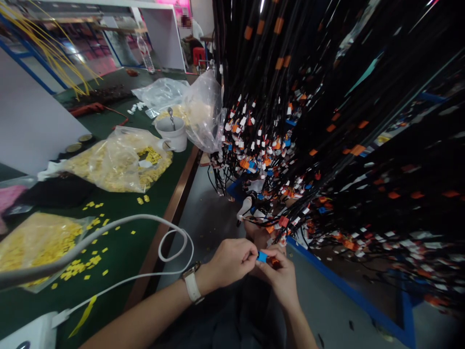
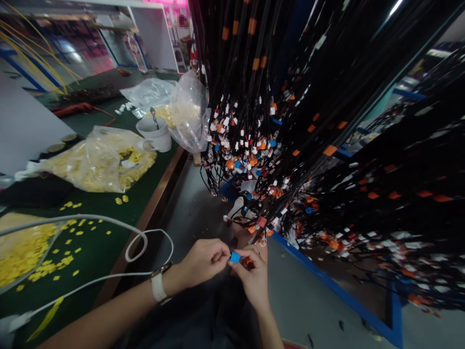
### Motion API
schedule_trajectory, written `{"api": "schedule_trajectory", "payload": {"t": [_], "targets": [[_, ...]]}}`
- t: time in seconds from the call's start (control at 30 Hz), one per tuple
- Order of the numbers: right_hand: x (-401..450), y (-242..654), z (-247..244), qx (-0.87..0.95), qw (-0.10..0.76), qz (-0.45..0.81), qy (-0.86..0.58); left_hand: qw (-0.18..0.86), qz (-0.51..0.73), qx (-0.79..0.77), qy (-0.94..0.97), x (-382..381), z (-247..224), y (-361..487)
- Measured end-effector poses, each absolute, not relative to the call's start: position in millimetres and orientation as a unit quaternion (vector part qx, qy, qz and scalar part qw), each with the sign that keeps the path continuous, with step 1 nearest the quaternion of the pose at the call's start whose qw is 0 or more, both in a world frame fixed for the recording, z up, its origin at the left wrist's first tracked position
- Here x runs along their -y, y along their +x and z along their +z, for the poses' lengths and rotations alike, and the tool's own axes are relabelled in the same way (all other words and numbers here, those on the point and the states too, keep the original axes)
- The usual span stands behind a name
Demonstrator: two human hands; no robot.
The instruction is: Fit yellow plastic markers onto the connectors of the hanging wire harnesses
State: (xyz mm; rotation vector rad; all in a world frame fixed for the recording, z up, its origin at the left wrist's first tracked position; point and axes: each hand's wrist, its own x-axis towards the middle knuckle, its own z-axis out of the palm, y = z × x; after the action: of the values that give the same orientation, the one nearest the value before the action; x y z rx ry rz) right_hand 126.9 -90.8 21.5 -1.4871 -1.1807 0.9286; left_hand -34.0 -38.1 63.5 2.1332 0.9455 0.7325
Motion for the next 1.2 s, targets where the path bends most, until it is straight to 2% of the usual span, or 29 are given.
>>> {"api": "schedule_trajectory", "payload": {"t": [0.73, 1.0, 1.2], "targets": [[92, 128, 20, 0.482, 0.498, 0.379, -0.613, 0.374, 0.241, -0.336, 0.83, 34, 69, -37], [91, 125, 22, 0.481, 0.506, 0.383, -0.605, 0.523, 0.218, -0.388, 0.727, 31, 72, -36], [92, 125, 22, 0.489, 0.51, 0.385, -0.594, 0.706, 0.192, -0.391, 0.558, 28, 66, -35]]}}
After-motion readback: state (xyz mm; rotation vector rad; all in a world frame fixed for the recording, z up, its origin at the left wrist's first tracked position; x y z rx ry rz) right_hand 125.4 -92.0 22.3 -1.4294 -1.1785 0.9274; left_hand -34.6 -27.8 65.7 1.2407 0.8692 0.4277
